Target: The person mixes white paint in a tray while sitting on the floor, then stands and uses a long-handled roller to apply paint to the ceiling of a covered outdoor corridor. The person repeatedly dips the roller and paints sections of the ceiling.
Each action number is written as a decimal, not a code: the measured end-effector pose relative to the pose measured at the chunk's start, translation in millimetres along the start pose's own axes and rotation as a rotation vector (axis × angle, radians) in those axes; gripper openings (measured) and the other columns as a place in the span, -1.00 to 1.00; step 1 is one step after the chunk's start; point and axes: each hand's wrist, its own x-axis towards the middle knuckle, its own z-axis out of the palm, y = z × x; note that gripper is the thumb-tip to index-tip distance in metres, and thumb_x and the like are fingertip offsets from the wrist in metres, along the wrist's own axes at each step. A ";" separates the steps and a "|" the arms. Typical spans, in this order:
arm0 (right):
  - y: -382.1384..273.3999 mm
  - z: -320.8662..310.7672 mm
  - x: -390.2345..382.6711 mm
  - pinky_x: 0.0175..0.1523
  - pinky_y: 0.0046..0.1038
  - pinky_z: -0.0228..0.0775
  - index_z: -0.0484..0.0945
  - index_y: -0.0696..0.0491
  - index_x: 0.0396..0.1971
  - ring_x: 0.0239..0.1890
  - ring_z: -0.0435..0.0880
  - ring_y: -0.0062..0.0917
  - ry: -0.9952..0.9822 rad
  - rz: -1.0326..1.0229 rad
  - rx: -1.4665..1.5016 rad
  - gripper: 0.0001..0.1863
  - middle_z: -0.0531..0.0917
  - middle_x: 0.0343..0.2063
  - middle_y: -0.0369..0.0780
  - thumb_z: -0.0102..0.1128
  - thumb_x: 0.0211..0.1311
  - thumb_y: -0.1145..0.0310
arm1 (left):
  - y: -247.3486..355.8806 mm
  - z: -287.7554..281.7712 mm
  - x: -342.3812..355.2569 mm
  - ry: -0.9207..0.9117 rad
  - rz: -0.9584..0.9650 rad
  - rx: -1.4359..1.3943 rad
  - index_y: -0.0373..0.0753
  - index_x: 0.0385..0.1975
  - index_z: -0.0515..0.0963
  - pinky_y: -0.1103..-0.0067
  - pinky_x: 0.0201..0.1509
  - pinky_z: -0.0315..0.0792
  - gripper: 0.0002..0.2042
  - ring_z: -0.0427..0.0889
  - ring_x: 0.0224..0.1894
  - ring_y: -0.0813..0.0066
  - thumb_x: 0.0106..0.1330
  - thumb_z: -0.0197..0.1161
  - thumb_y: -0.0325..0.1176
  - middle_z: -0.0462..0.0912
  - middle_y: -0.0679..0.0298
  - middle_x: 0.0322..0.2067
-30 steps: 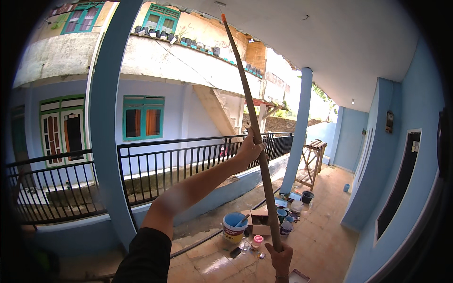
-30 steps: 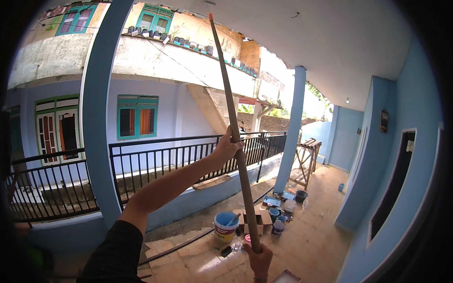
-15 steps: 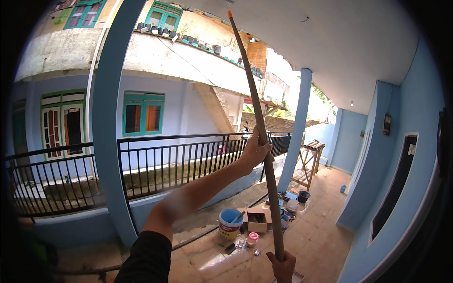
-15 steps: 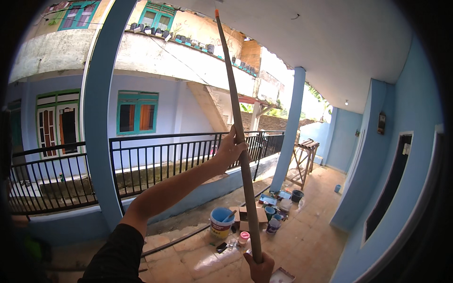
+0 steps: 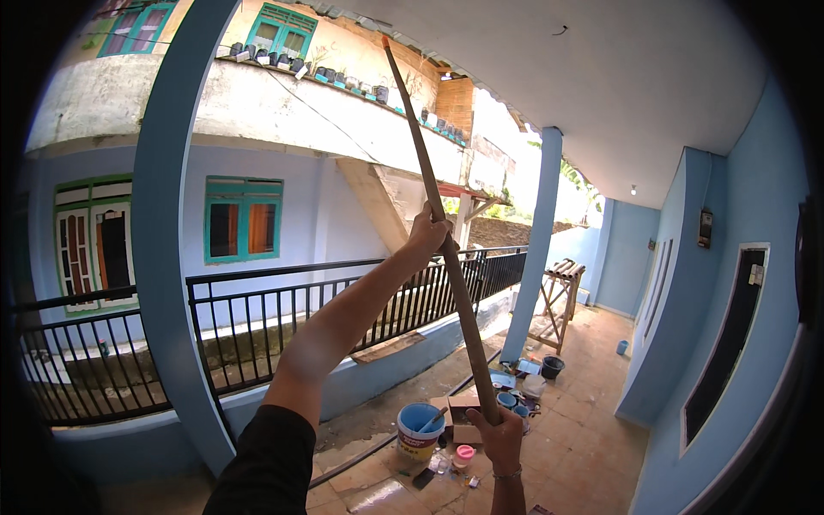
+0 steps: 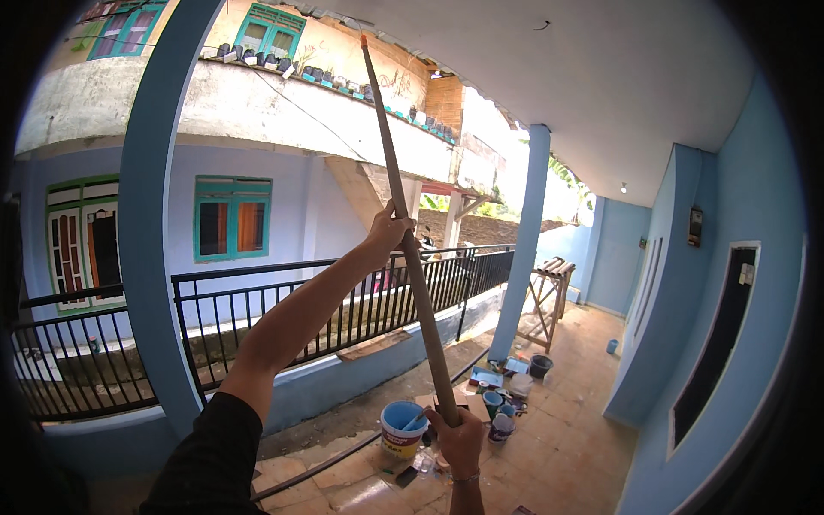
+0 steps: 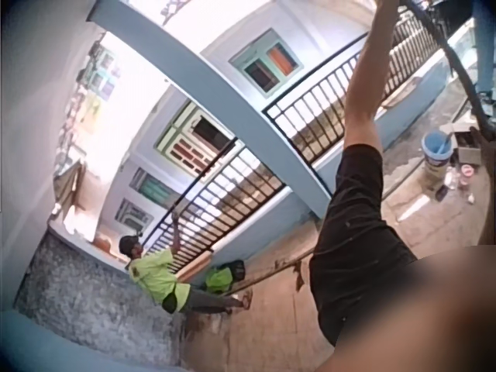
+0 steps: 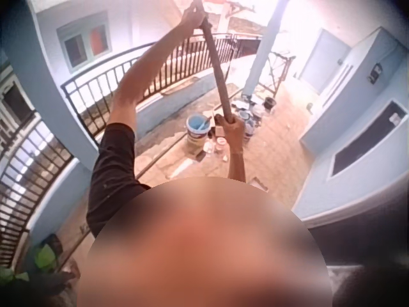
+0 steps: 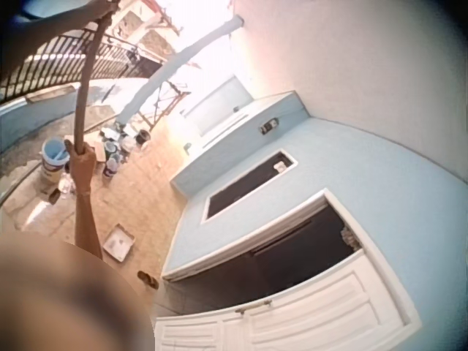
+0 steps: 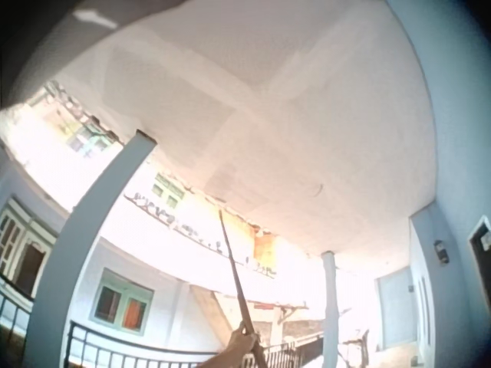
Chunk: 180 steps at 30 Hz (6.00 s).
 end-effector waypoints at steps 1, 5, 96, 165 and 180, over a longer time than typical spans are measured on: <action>4.3 4.3 2.0 -0.49 -0.45 0.34 0.66 0.21 -0.57 -0.62 0.56 -0.65 -0.012 -0.026 0.031 -0.57 0.65 -0.68 -0.24 0.61 0.04 0.12 | -2.8 -3.4 2.6 0.004 -0.006 -0.001 -0.17 0.21 0.26 0.34 -0.39 0.71 -0.57 0.70 -0.51 0.28 0.37 0.12 -0.57 0.52 0.16 -0.40; 38.5 0.9 -17.3 -0.46 -0.41 0.36 0.67 0.21 -0.52 -0.59 0.59 -0.60 0.047 0.004 -0.102 -0.57 0.64 -0.66 -0.21 0.62 0.02 0.12 | -17.6 5.2 -24.9 -0.046 0.032 -0.035 -0.19 0.28 0.18 0.36 -0.46 0.69 -0.50 0.68 -0.54 0.30 0.37 0.09 -0.62 0.49 0.17 -0.42; -168.6 18.8 -997.0 -0.17 -0.23 0.50 0.67 0.22 -0.35 -0.30 0.71 -0.28 -0.026 2.197 -0.337 -0.72 0.69 -0.44 0.00 0.26 0.29 0.26 | -269.6 64.1 -1202.2 -0.812 -1.963 0.354 -0.47 -0.39 0.51 0.23 -0.53 0.56 -0.82 0.60 -0.54 0.14 0.37 0.14 -0.44 0.54 0.02 -0.54; -198.4 -13.1 -948.3 -0.31 -0.26 0.30 0.54 0.21 -0.44 -0.41 0.46 -0.45 -0.017 2.155 -0.419 -0.70 0.49 -0.54 -0.17 0.17 0.37 0.26 | -259.2 116.6 -1151.2 -0.803 -1.943 0.487 -0.47 -0.32 0.60 0.34 -0.43 0.60 -0.64 0.73 -0.51 0.19 0.35 0.35 -0.18 0.63 0.08 -0.63; -204.2 -11.6 -1033.2 -0.38 -0.27 0.25 0.50 0.20 -0.49 -0.48 0.38 -0.49 0.019 1.944 -0.452 -0.69 0.43 -0.59 -0.22 0.17 0.37 0.27 | -200.1 45.2 -1197.3 -1.031 -1.841 0.441 -0.53 -0.21 0.52 0.30 -0.50 0.63 -0.71 0.76 -0.47 0.10 0.27 0.36 -0.38 0.68 -0.07 -0.41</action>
